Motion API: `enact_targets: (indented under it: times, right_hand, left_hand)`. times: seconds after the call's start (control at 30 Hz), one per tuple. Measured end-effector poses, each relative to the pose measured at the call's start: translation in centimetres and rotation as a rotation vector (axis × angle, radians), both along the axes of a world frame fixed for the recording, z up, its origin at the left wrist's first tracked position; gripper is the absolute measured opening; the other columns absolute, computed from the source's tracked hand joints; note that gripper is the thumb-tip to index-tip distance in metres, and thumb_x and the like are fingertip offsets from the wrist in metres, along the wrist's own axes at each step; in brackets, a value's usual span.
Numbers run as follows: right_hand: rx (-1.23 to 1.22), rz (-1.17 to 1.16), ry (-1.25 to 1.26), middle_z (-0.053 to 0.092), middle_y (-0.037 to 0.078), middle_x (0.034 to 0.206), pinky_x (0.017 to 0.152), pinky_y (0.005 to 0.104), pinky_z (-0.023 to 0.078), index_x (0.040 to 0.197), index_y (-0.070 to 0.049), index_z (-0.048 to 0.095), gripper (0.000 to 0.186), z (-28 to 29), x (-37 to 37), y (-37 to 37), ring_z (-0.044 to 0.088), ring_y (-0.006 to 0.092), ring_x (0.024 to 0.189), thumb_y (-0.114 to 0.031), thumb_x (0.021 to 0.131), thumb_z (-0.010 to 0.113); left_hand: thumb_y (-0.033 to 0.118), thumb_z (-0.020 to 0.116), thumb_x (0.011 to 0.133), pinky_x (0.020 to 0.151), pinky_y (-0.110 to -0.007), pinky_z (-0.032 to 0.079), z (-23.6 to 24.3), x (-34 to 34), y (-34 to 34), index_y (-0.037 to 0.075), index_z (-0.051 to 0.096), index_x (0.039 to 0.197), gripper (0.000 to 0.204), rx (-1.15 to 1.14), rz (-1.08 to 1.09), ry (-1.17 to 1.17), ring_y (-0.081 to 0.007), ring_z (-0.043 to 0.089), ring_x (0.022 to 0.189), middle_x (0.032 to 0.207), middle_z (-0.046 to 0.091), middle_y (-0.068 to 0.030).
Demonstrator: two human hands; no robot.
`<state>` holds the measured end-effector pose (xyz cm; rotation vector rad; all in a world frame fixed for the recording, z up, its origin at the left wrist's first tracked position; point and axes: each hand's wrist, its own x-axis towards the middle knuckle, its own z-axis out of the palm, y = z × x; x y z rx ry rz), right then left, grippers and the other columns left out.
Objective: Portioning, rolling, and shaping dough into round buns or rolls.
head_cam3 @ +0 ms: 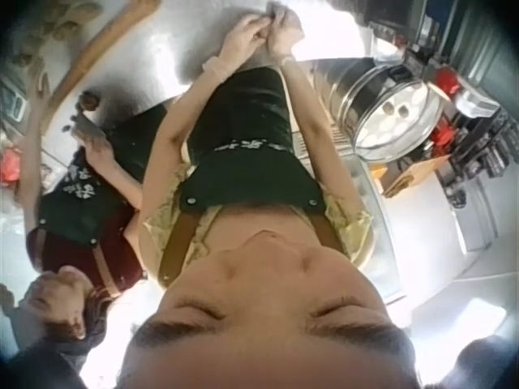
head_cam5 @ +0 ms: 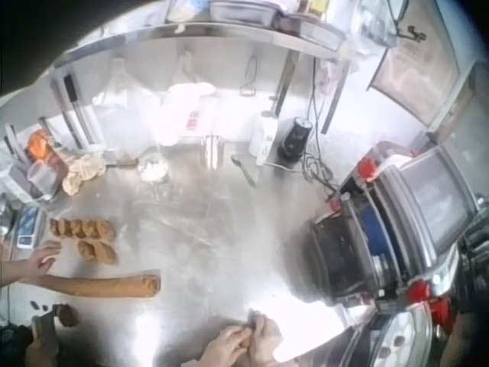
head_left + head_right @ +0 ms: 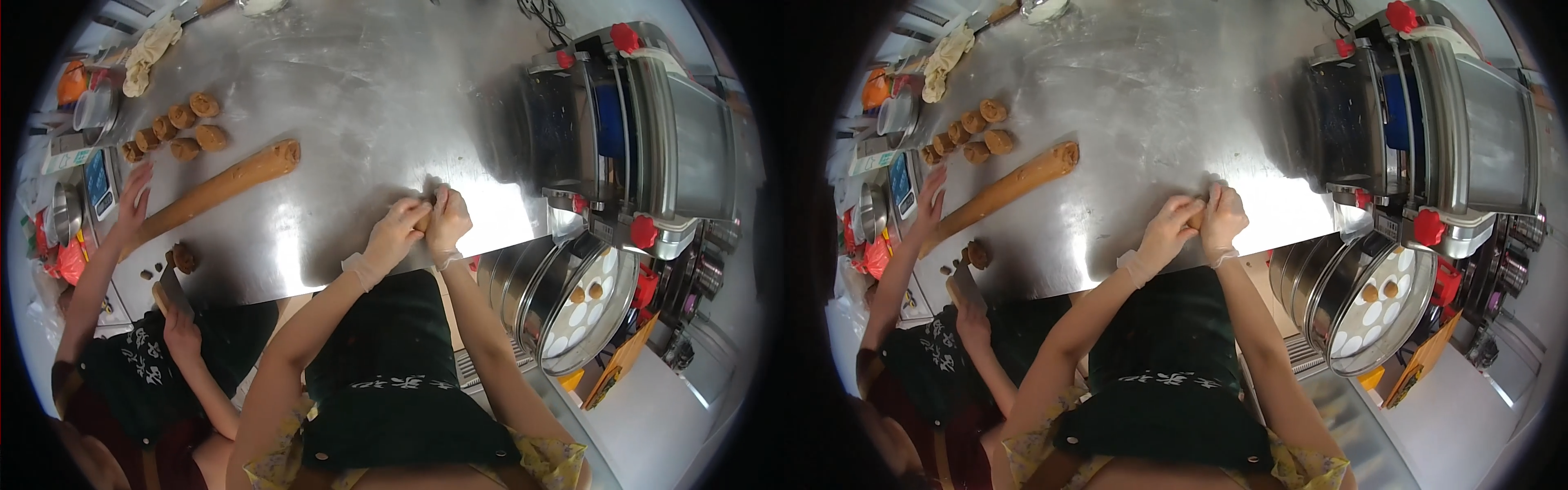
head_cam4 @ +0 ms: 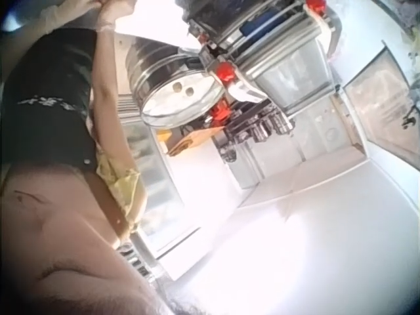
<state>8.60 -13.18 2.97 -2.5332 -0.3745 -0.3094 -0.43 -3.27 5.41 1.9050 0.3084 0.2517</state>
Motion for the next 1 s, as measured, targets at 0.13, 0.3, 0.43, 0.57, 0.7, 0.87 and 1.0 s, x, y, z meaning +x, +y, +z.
enact_targets:
  times: [0.13, 0.3, 0.43, 0.57, 0.7, 0.87, 1.0]
  right_hand:
    - [-0.055, -0.017, 0.092, 0.067, 0.012, 0.067, 0.056, 0.0429, 0.05, 0.08, -0.005, 0.069, 0.026, 1.5, -0.4, 0.3, 0.064, 0.0328, 0.057, -0.023, 0.097, 0.061]
    - [0.08, -0.101, 0.212, 0.067, 0.012, 0.067, 0.055, 0.0434, 0.05, 0.081, -0.005, 0.068, 0.023, 1.1, -2.2, -0.6, 0.063, 0.0328, 0.056, -0.022, 0.096, 0.063]
    - [-0.056, -0.086, -0.018, 0.067, 0.013, 0.065, 0.054, 0.0422, 0.051, 0.08, -0.005, 0.068, 0.026, 0.3, -1.9, -1.2, 0.064, 0.0324, 0.055, -0.023, 0.098, 0.061]
    - [0.066, -0.131, 0.275, 0.068, 0.015, 0.07, 0.057, 0.0409, 0.051, 0.085, -0.002, 0.068, 0.029, 2.8, -1.5, 0.6, 0.064, 0.0317, 0.056, -0.024, 0.101, 0.057]
    - [0.129, -0.039, 0.212, 0.064, 0.013, 0.063, 0.051, 0.0416, 0.05, 0.081, -0.006, 0.066, 0.024, 2.9, 0.1, 2.6, 0.063, 0.0323, 0.053, -0.023, 0.097, 0.063]
    - [-0.081, 0.015, 0.018, 0.063, 0.012, 0.06, 0.05, 0.0413, 0.05, 0.085, -0.007, 0.064, 0.024, -0.2, 0.3, 1.6, 0.063, 0.0314, 0.052, -0.027, 0.099, 0.059]
    - [0.044, -0.056, 0.239, 0.064, 0.011, 0.061, 0.05, 0.0404, 0.05, 0.081, -0.007, 0.063, 0.027, 1.5, 0.2, 2.1, 0.063, 0.0308, 0.051, -0.027, 0.099, 0.059]
  left_hand:
    - [-0.003, 0.075, 0.074, 0.087, -0.038, 0.056, -0.6, 0.7, 0.4, 0.008, 0.064, 0.122, 0.05, -0.036, -0.012, 0.051, -0.0282, 0.063, 0.105, 0.123, 0.059, -0.0089]
    - [-0.002, 0.075, 0.076, 0.086, -0.037, 0.056, -0.3, -0.8, 0.2, 0.006, 0.058, 0.128, 0.055, 0.165, -0.195, -0.025, -0.0292, 0.063, 0.105, 0.126, 0.055, -0.0113]
    - [0.0, 0.075, 0.076, 0.085, -0.037, 0.056, 0.6, -0.5, -0.2, 0.006, 0.061, 0.126, 0.053, -0.086, -0.014, 0.14, -0.0289, 0.063, 0.104, 0.12, 0.059, -0.0083]
    - [-0.001, 0.076, 0.074, 0.083, -0.037, 0.057, 0.5, 0.1, 0.2, 0.008, 0.063, 0.123, 0.051, 0.038, -0.064, 0.148, -0.0292, 0.064, 0.103, 0.118, 0.059, -0.0088]
    - [-0.001, 0.076, 0.073, 0.083, -0.037, 0.057, -0.3, 0.6, 1.8, 0.007, 0.063, 0.122, 0.051, 0.233, -0.016, -0.096, -0.0291, 0.062, 0.109, 0.123, 0.055, -0.011]
    - [-0.001, 0.076, 0.074, 0.086, -0.037, 0.056, 0.5, 1.1, 2.2, 0.008, 0.063, 0.121, 0.05, -0.247, 0.092, 0.191, -0.0295, 0.06, 0.111, 0.124, 0.056, -0.0108]
    - [0.0, 0.076, 0.075, 0.089, -0.037, 0.055, 0.1, 0.8, 2.0, 0.006, 0.06, 0.125, 0.053, 0.104, -0.033, 0.161, -0.03, 0.06, 0.109, 0.124, 0.055, -0.0116]
